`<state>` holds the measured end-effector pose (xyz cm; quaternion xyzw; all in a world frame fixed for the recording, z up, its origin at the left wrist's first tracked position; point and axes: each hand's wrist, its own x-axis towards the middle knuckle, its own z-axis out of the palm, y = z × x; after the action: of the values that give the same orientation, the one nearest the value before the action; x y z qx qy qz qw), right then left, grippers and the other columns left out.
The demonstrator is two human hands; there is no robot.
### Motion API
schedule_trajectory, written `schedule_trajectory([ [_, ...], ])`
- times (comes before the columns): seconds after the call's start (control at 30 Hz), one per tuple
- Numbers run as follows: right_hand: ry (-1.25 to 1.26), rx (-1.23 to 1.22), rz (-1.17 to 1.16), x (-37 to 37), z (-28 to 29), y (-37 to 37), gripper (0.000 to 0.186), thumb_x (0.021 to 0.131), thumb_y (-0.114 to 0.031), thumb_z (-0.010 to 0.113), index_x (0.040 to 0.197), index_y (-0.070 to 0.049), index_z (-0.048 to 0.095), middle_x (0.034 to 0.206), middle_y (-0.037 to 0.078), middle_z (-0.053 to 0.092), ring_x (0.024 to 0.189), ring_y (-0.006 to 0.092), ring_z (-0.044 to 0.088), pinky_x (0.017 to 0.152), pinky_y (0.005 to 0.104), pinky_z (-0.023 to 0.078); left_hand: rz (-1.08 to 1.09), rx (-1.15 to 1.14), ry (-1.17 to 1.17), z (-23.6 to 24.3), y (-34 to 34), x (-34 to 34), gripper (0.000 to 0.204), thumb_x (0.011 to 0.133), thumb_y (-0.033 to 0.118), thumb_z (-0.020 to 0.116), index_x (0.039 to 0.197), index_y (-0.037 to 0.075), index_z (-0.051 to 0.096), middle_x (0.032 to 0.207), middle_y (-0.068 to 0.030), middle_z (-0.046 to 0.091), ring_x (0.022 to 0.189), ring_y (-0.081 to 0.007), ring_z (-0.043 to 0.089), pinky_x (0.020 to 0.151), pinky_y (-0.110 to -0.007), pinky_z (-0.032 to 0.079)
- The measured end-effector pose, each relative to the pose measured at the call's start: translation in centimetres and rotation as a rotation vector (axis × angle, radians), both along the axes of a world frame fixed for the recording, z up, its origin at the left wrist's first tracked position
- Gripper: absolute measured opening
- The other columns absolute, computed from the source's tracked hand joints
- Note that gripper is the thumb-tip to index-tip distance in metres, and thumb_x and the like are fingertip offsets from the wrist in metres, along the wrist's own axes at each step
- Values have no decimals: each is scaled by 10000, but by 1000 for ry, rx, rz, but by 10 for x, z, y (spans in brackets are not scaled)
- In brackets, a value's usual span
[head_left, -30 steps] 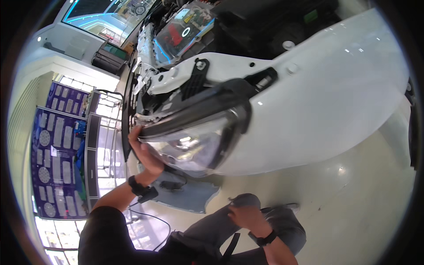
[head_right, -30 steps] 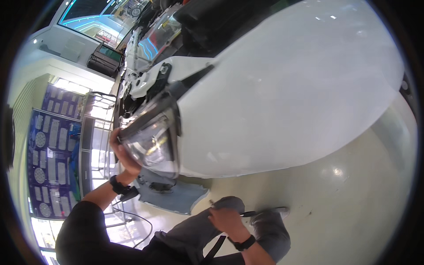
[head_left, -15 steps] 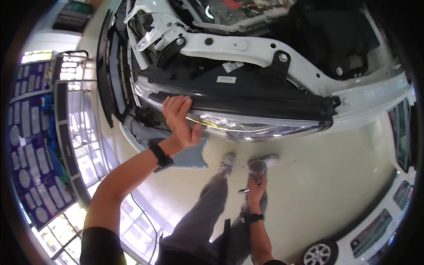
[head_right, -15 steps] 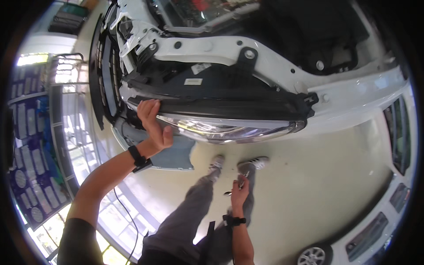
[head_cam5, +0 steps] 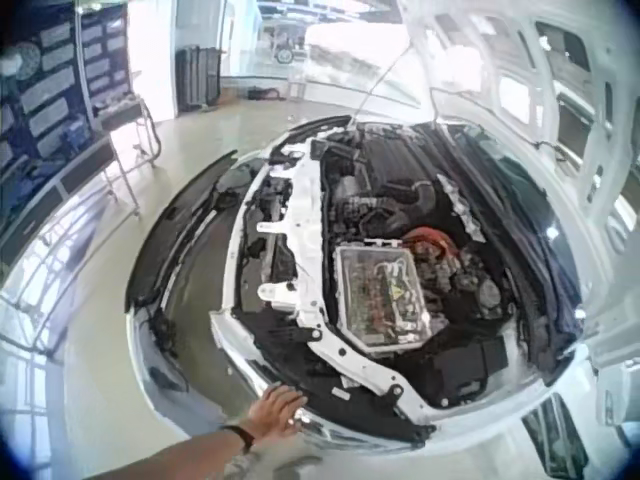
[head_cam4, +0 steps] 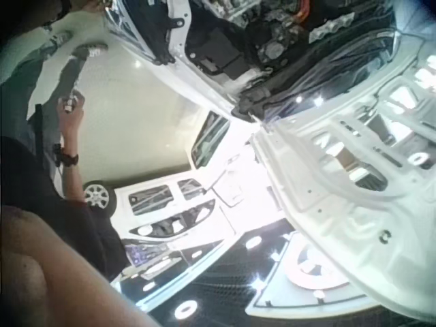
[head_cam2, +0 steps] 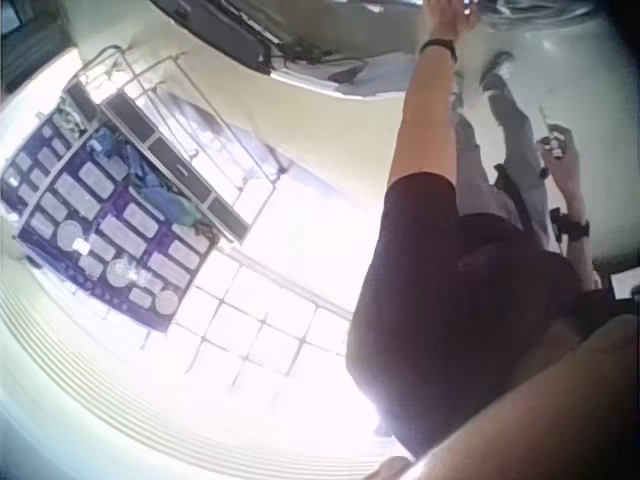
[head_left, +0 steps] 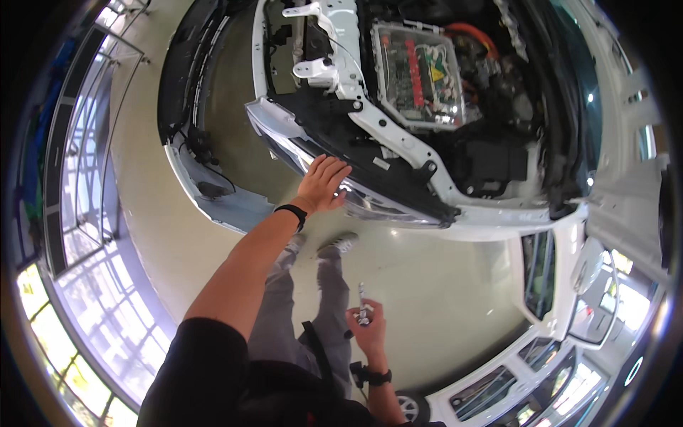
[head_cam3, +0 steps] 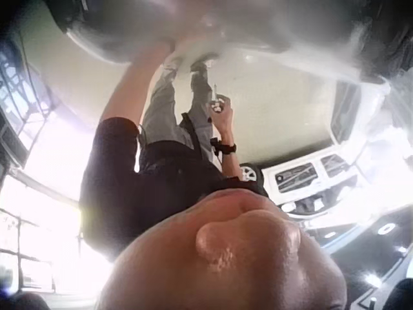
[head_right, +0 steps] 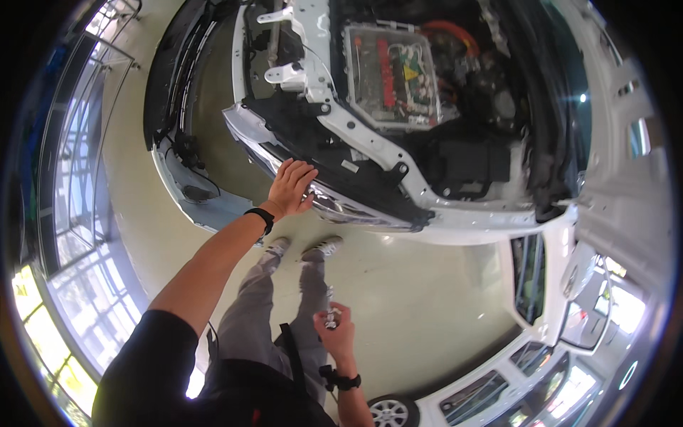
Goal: Replacing or repairing a car headlight assembly under the hood.
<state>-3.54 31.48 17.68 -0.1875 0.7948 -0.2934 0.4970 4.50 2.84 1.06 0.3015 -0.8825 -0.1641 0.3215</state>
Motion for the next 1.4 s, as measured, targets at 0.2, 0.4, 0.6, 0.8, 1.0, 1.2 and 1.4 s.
schedule_trajectory([
  [0.2, 155, -159, 326, -37, 57, 5, 310, 724, -92, 682, 1012, -41, 580, 740, 60, 644, 616, 61, 568, 575, 223, 465, 3, 39, -126, 13, -4, -4, 527, 720, 287, 521, 1197, 76, 446, 1189, -91, 448, 1159, -264, 380, 1037, -435, 227],
  [0.4, 213, -105, 193, -104, 73, -32, 278, 763, -71, 628, 1017, -44, 517, 656, 17, 525, 520, 88, 466, 512, 246, 428, 19, 35, -100, 16, -5, 0, 578, 667, 291, 536, 1183, 46, 452, 1182, -130, 450, 1153, -305, 385, 1030, -465, 232],
  [0.6, 291, -111, 226, -145, 95, -89, 337, 761, -56, 627, 1037, -44, 436, 686, 10, 511, 580, 68, 458, 528, 218, 396, 12, 68, 12, 30, 2, -12, 599, 659, 290, 583, 1174, 17, 445, 1172, -148, 451, 1174, -300, 374, 1056, -469, 201],
  [0.8, 323, -164, 560, -141, 82, -133, 495, 725, -61, 634, 1163, -54, 403, 896, 98, 584, 762, 180, 582, 703, 299, 459, 44, 272, -111, 64, 10, 3, 658, 643, 284, 631, 1207, 18, 418, 1193, -137, 436, 1202, -284, 343, 1068, -450, 191],
  [1.0, 181, -335, 287, -115, 66, -212, 385, 784, -86, 619, 1109, -15, 426, 819, 46, 583, 652, 87, 506, 594, 231, 418, -164, 443, -49, 94, -21, 7, 503, 701, 179, 612, 1157, 37, 453, 1184, -140, 442, 1175, -293, 374, 1056, -445, 219],
  [1.2, 105, -221, 68, -99, 36, -275, 286, 772, -107, 595, 1023, -19, 488, 626, 24, 519, 481, 80, 467, 444, 222, 371, -328, 841, -34, 92, -68, 20, 307, 753, 131, 571, 1048, 52, 545, 1073, -128, 553, 1029, -269, 514, 932, -379, 372],
  [1.4, 312, -205, 189, -92, 6, -327, 272, 755, -133, 591, 988, -38, 487, 608, 48, 511, 489, 134, 494, 460, 278, 389, -300, 1176, -76, 86, -117, 10, 222, 767, 172, 522, 939, 51, 591, 836, -115, 639, 804, -297, 609, 728, -364, 477],
])
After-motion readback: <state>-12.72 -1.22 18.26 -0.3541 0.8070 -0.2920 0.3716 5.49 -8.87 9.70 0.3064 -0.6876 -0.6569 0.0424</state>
